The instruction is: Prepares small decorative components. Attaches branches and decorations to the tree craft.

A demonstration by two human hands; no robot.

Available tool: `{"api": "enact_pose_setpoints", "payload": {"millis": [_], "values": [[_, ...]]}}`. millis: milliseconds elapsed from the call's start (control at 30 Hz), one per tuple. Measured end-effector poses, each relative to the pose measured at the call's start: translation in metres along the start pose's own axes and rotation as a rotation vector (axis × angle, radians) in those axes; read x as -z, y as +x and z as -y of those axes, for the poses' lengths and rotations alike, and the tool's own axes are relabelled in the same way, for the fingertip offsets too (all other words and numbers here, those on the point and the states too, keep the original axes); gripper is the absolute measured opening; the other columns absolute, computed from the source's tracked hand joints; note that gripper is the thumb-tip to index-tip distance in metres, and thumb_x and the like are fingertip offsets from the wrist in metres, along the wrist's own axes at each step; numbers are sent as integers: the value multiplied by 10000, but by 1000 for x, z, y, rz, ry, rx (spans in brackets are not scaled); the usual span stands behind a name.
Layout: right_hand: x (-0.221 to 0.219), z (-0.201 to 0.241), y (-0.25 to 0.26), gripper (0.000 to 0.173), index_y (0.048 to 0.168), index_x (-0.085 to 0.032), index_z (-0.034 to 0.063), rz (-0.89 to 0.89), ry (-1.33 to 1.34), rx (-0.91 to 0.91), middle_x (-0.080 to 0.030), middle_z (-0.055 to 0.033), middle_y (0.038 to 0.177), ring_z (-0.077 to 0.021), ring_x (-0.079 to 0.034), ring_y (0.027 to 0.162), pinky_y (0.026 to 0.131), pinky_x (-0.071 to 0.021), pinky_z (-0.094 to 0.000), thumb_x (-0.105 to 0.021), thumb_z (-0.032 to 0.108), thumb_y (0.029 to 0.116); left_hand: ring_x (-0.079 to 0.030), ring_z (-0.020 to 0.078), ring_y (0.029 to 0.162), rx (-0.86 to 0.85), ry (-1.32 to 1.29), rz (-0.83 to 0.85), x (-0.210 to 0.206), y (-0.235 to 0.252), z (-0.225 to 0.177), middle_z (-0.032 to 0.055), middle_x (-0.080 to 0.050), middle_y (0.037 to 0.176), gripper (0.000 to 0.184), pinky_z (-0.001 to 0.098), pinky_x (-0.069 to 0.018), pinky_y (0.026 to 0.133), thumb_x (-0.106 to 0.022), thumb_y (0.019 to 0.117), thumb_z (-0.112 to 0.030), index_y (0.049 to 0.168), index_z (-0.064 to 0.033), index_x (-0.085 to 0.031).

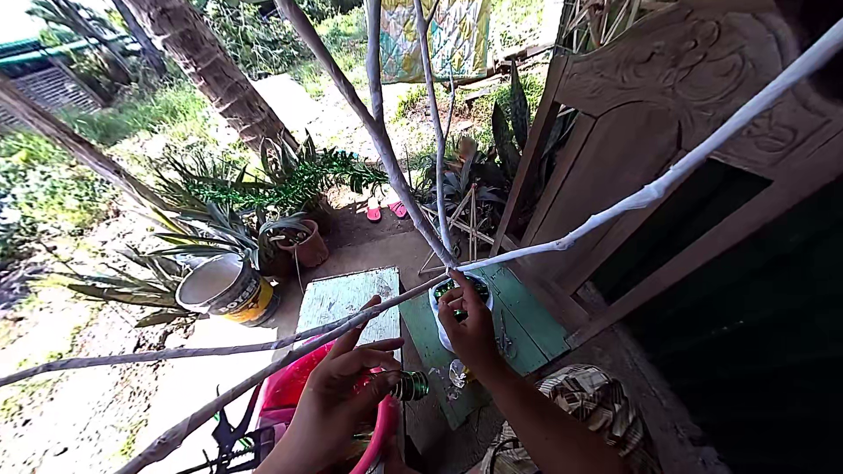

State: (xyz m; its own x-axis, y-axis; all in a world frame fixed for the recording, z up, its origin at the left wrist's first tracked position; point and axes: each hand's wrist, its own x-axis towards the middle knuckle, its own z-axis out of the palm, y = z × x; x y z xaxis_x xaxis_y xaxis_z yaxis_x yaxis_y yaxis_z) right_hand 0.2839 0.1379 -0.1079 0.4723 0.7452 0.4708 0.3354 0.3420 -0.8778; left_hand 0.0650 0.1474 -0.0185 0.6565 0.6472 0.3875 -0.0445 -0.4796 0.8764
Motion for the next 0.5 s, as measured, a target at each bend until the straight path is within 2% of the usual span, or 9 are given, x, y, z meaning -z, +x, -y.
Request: {"api": "enact_pose_setpoints", "payload": {"millis": [100, 333, 433, 500], "values": [[-1, -2, 0, 530, 1454, -501, -33, -11, -12, 10, -690, -69, 962, -59, -631, 722, 627, -539, -206, -569, 129, 954, -672, 201, 1210, 3, 1, 2, 0, 0, 0, 78, -482, 1555, 73, 335, -615, 955, -735, 953, -217, 1011, -199, -773], [-1, 2, -1, 538, 1464, -493, -28, 37, 23, -43, -690, -77, 987, -52, -630, 727, 599, -519, -192, -568, 144, 960, -663, 207, 1225, 6, 8, 6, 0, 0, 0, 68, -473, 1564, 66, 345, -612, 961, -739, 948, -227, 1004, -223, -773], [2, 13, -5, 515, 1437, -505, -56, 66, 97, -46, -683, -94, 989, -66, -647, 799, 693, -546, -199, -568, 131, 961, -665, 198, 1219, -1, 12, 4, 1, 0, 1, 57, -490, 1546, 74, 337, -613, 956, -738, 950, -241, 1014, -234, -774], [4, 17, -5, 496, 1412, -514, -71, 55, 111, -20, -684, -95, 985, -70, -655, 814, 719, -557, -206, -568, 119, 957, -670, 201, 1210, -7, 16, 2, 1, 0, 1, 64, -510, 1526, 67, 338, -614, 957, -738, 952, -245, 1005, -221, -772]]}}
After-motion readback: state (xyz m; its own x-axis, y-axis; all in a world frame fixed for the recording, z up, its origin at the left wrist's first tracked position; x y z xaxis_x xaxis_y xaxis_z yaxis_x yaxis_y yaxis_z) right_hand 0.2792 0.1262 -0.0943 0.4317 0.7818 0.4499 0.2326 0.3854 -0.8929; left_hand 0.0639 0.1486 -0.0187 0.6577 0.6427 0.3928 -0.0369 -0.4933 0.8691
